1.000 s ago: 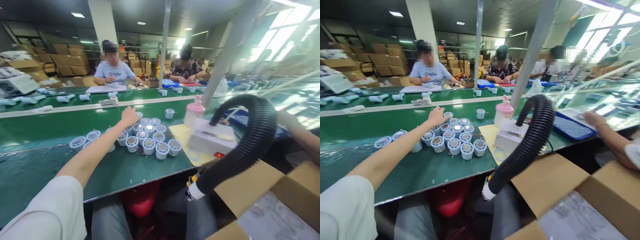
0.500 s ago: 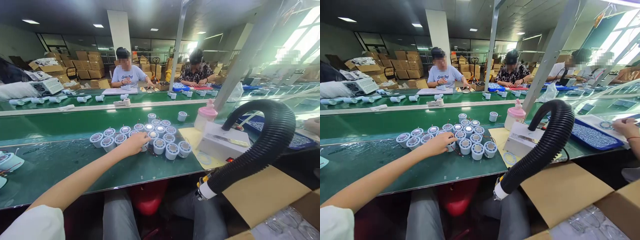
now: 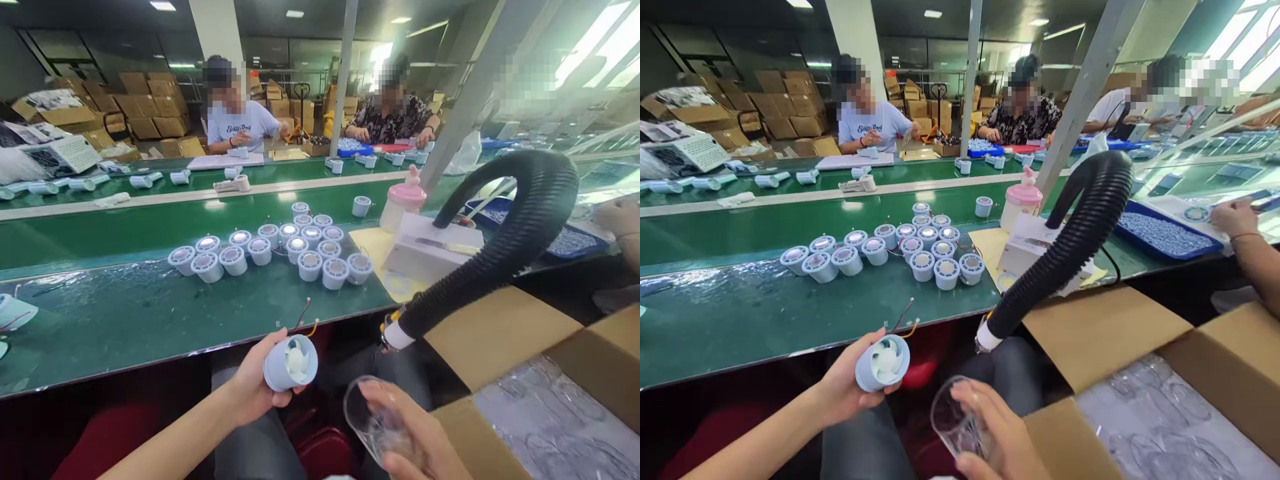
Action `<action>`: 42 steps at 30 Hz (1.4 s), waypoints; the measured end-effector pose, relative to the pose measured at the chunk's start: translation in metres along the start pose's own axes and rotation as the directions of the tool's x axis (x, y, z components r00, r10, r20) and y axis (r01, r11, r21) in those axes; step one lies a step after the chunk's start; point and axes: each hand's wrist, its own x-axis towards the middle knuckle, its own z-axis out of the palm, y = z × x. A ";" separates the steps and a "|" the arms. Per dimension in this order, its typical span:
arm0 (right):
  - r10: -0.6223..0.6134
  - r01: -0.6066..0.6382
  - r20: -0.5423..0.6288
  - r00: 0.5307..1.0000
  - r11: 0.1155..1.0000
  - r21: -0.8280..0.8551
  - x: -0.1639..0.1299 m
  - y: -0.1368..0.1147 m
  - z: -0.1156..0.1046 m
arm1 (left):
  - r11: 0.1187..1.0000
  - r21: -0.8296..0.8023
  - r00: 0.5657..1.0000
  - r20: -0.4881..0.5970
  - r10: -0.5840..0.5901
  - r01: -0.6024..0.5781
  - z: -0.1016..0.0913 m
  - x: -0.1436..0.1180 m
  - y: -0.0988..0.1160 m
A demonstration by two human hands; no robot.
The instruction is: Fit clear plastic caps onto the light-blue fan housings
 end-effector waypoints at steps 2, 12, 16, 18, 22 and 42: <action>-0.243 0.238 0.028 0.970 0.907 -0.349 0.019 -0.018 0.009 | 0.986 0.121 0.991 0.047 -0.123 0.116 0.005 0.000 -0.011; -0.042 0.109 0.165 0.985 0.900 -0.422 0.047 -0.033 0.018 | 0.160 0.897 0.888 0.358 0.289 -0.413 0.028 -0.014 -0.004; 0.145 -0.124 0.117 0.983 0.978 -0.165 0.047 -0.045 0.012 | 0.262 0.846 0.850 0.343 0.399 -0.464 0.020 -0.008 -0.017; 0.159 -0.153 0.058 0.986 0.983 -0.100 0.048 -0.049 0.010 | 0.300 0.804 0.822 0.360 0.442 -0.513 0.014 -0.002 -0.023; 0.245 -0.243 -0.017 0.969 0.967 0.079 0.050 -0.051 0.008 | 0.244 0.756 0.760 0.464 0.456 -0.608 0.007 0.005 -0.029; -0.058 0.065 0.103 0.993 0.996 -0.060 0.023 -0.034 -0.011 | 0.891 0.399 0.933 0.352 0.070 -0.217 0.015 -0.007 -0.035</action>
